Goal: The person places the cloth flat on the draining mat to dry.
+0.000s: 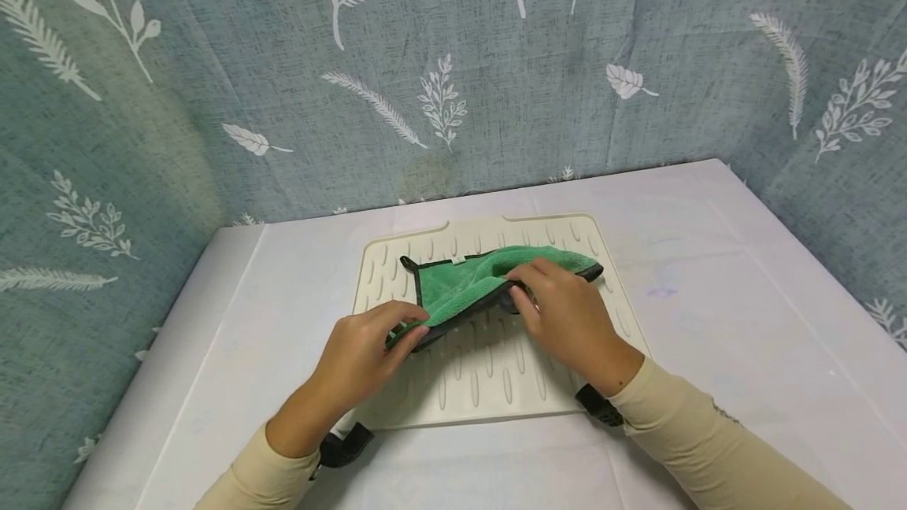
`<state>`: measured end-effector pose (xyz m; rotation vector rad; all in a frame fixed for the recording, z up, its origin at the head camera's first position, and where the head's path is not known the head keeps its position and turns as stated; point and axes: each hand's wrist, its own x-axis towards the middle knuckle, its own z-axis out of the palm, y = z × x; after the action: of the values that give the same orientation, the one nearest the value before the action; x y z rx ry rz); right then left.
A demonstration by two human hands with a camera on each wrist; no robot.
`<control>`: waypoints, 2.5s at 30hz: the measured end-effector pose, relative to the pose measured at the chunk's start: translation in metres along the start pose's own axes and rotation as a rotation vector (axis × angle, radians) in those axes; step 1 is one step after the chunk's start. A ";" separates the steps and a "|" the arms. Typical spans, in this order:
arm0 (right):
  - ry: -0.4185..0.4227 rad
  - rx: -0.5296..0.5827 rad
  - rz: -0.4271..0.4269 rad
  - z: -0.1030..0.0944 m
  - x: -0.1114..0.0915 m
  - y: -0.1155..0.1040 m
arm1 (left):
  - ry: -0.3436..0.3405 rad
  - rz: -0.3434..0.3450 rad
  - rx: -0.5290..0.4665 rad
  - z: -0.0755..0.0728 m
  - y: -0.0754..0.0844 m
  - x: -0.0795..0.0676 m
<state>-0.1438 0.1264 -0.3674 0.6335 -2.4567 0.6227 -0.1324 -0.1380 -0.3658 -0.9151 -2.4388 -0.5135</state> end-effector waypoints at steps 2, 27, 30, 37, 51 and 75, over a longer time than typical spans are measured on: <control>0.000 0.011 0.005 0.000 0.000 0.000 | -0.001 -0.002 -0.001 0.001 0.000 0.000; -0.159 0.152 0.107 -0.001 0.002 0.002 | -0.082 -0.075 -0.005 0.000 -0.001 0.000; -0.154 0.158 0.098 -0.001 0.002 0.002 | -0.087 -0.084 -0.002 -0.001 -0.002 0.000; -0.155 0.172 0.060 0.000 0.002 0.002 | -0.080 -0.088 0.002 -0.003 -0.005 -0.001; -0.262 0.086 0.049 0.000 0.001 0.002 | -0.201 -0.151 0.044 0.001 -0.005 -0.002; -0.308 0.186 -0.007 0.005 0.001 0.007 | -0.369 -0.150 0.059 0.008 -0.007 -0.006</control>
<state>-0.1499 0.1288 -0.3730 0.8665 -2.6975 0.8094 -0.1356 -0.1420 -0.3763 -0.8689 -2.8556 -0.3442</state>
